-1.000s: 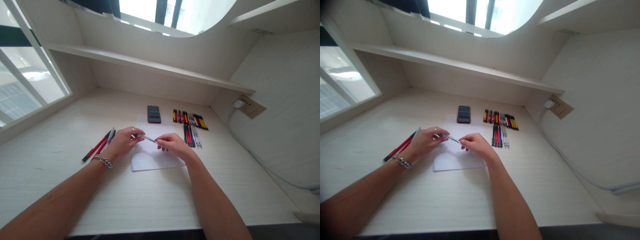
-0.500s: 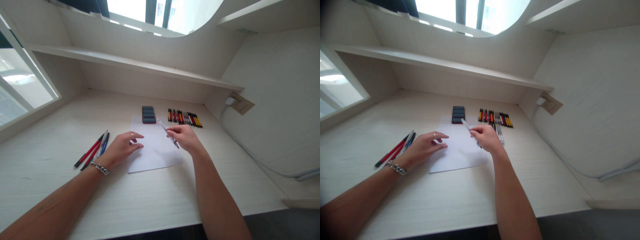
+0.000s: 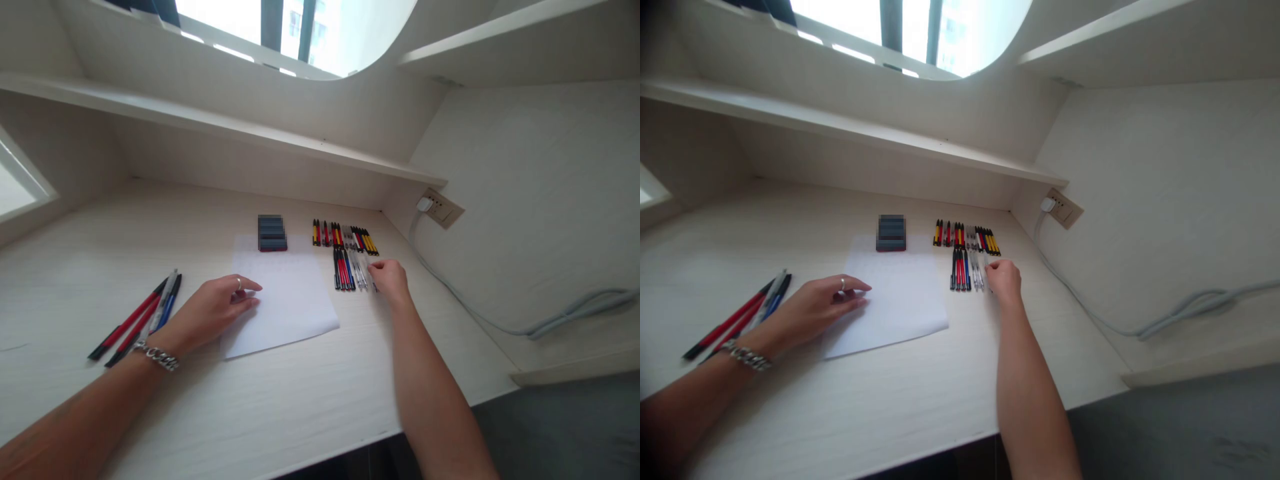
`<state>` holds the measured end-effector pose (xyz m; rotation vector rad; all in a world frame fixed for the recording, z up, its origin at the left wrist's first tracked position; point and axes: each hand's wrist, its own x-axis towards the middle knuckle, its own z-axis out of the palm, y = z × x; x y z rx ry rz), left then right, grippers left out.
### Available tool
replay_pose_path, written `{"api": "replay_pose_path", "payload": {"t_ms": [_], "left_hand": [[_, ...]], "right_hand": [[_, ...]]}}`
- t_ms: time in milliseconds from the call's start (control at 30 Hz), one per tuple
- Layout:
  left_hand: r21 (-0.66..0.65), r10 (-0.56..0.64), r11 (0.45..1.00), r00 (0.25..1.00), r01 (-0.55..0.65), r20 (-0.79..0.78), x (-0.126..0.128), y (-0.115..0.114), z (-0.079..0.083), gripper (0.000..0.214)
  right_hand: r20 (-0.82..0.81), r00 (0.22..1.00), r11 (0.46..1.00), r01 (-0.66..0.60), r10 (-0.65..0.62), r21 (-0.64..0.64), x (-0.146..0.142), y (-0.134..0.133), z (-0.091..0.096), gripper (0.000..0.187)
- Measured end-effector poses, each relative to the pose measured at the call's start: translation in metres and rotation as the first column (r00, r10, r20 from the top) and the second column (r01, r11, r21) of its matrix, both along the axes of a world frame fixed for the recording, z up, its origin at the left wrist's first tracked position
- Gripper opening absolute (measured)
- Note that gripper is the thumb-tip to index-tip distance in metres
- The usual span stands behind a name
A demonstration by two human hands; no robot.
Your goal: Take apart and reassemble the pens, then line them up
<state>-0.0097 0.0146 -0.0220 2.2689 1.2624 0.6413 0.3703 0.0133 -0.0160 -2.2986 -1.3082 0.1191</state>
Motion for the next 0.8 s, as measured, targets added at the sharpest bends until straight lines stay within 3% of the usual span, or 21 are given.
{"api": "replay_pose_path", "payload": {"t_ms": [600,800], "left_hand": [[0.019,-0.016,1.000,0.999,0.016,-0.028,0.002,0.000,0.001,0.033],[0.015,0.085,0.996,0.994,-0.084,-0.071,-0.005,-0.002,0.015,0.032]], "right_hand": [[0.042,0.999,0.998,-0.030,0.032,-0.047,-0.006,0.010,-0.009,0.029],[0.070,0.996,0.998,-0.050,0.053,-0.043,-0.006,0.006,-0.006,0.032]]}}
